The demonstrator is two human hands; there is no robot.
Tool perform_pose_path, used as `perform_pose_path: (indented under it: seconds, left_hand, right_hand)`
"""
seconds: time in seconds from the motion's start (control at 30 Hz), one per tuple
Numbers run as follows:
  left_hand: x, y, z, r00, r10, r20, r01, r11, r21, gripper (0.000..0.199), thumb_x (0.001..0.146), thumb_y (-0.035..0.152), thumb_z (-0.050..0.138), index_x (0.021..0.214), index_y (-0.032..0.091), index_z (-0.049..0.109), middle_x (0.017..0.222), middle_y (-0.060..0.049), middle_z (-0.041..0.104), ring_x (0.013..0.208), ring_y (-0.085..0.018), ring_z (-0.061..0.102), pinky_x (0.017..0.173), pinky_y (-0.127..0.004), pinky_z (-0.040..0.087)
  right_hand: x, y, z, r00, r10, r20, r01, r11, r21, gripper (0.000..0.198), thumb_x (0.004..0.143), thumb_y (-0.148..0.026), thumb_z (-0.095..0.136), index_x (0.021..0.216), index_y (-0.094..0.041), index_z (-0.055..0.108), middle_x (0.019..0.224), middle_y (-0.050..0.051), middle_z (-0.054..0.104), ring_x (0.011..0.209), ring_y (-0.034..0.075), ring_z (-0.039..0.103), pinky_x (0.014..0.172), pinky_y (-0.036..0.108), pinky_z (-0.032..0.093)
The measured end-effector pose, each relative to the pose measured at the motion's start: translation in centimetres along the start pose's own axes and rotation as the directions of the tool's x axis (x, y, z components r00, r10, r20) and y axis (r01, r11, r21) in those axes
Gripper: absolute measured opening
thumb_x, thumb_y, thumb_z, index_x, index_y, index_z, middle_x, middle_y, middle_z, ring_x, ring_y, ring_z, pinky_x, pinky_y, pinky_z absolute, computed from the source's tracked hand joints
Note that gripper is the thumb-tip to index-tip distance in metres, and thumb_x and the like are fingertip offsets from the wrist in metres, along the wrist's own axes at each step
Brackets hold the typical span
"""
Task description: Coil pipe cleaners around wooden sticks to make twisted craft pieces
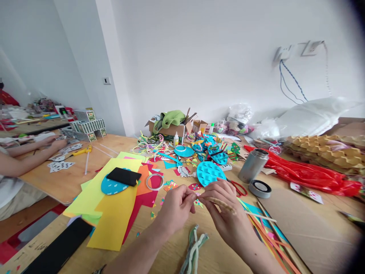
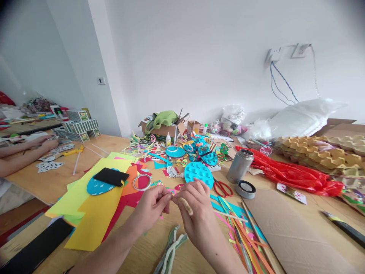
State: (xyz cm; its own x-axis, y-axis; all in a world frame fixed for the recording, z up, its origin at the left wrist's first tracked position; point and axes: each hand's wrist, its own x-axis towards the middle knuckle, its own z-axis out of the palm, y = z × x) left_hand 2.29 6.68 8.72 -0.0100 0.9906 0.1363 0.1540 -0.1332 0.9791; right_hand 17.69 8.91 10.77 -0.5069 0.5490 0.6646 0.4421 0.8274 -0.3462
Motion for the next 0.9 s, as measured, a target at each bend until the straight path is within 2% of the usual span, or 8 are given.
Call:
perform_pose_path:
  seconds: [0.13,0.23,0.47,0.63,0.73,0.9]
  left_hand:
    - [0.2,0.5,-0.5,0.995,-0.075,0.062,0.082,0.990,-0.113,0.032,0.076,0.046,0.056,0.060,0.019,0.048,0.047,0.004,0.046,0.044,-0.010,0.041,0.046,-0.021,0.031]
    - [0.4,0.9,-1.1,0.980,-0.152,0.125,0.173,0.970,-0.172,0.034,0.073,0.047,0.058,0.058,0.018,0.048,0.044,0.005,0.044,0.041,-0.008,0.036,0.043,-0.021,0.026]
    - [0.4,1.3,-2.1,0.939,-0.253,0.235,0.315,0.906,-0.282,0.029,0.070,0.039,0.062,0.057,0.017,0.050,0.042,0.005,0.042,0.038,-0.006,0.033,0.040,-0.020,0.025]
    - [0.3,2.0,-2.2,0.943,-0.209,0.259,0.267,0.940,-0.212,0.031,0.073,0.043,0.061,0.060,0.016,0.052,0.049,0.003,0.046,0.042,-0.007,0.037,0.040,-0.020,0.031]
    - [0.1,2.1,-2.4,0.952,-0.177,0.248,0.220,0.962,-0.159,0.031,0.073,0.045,0.061,0.070,0.014,0.057,0.054,0.001,0.050,0.047,-0.009,0.044,0.042,-0.019,0.036]
    - [0.0,1.8,-2.4,0.959,-0.150,0.239,0.187,0.972,-0.139,0.031,0.073,0.043,0.062,0.079,0.013,0.058,0.059,0.000,0.054,0.054,-0.011,0.050,0.044,-0.020,0.040]
  right_hand:
    - [0.0,-0.1,-0.3,0.992,-0.123,0.037,0.124,0.991,-0.040,0.019,0.088,-0.014,0.043,0.087,-0.023,0.060,0.079,0.003,0.062,0.085,0.019,0.055,0.089,0.042,0.037]
    - [0.0,-0.4,-0.4,0.982,-0.180,0.063,0.186,0.978,-0.099,0.022,0.086,-0.009,0.043,0.089,-0.023,0.060,0.078,0.001,0.063,0.090,0.019,0.054,0.098,0.046,0.030]
    - [0.0,-0.9,-0.7,0.961,-0.215,0.176,0.247,0.952,-0.183,0.023,0.088,-0.009,0.041,0.091,-0.022,0.060,0.081,0.001,0.062,0.101,0.021,0.050,0.104,0.051,0.019]
    - [-0.2,-0.5,-0.5,0.962,-0.217,0.169,0.250,0.945,-0.212,0.027,0.089,-0.008,0.038,0.089,-0.022,0.061,0.085,0.001,0.063,0.101,0.021,0.050,0.102,0.052,0.020]
    - [-0.3,-0.5,-0.4,0.964,-0.228,0.137,0.255,0.938,-0.234,0.029,0.089,-0.007,0.037,0.088,-0.021,0.061,0.085,0.002,0.063,0.102,0.021,0.050,0.102,0.052,0.021]
    - [-0.3,-0.6,-0.2,0.964,-0.243,0.110,0.264,0.928,-0.264,0.030,0.089,-0.008,0.038,0.097,-0.022,0.062,0.085,0.003,0.064,0.102,0.021,0.051,0.102,0.052,0.021]
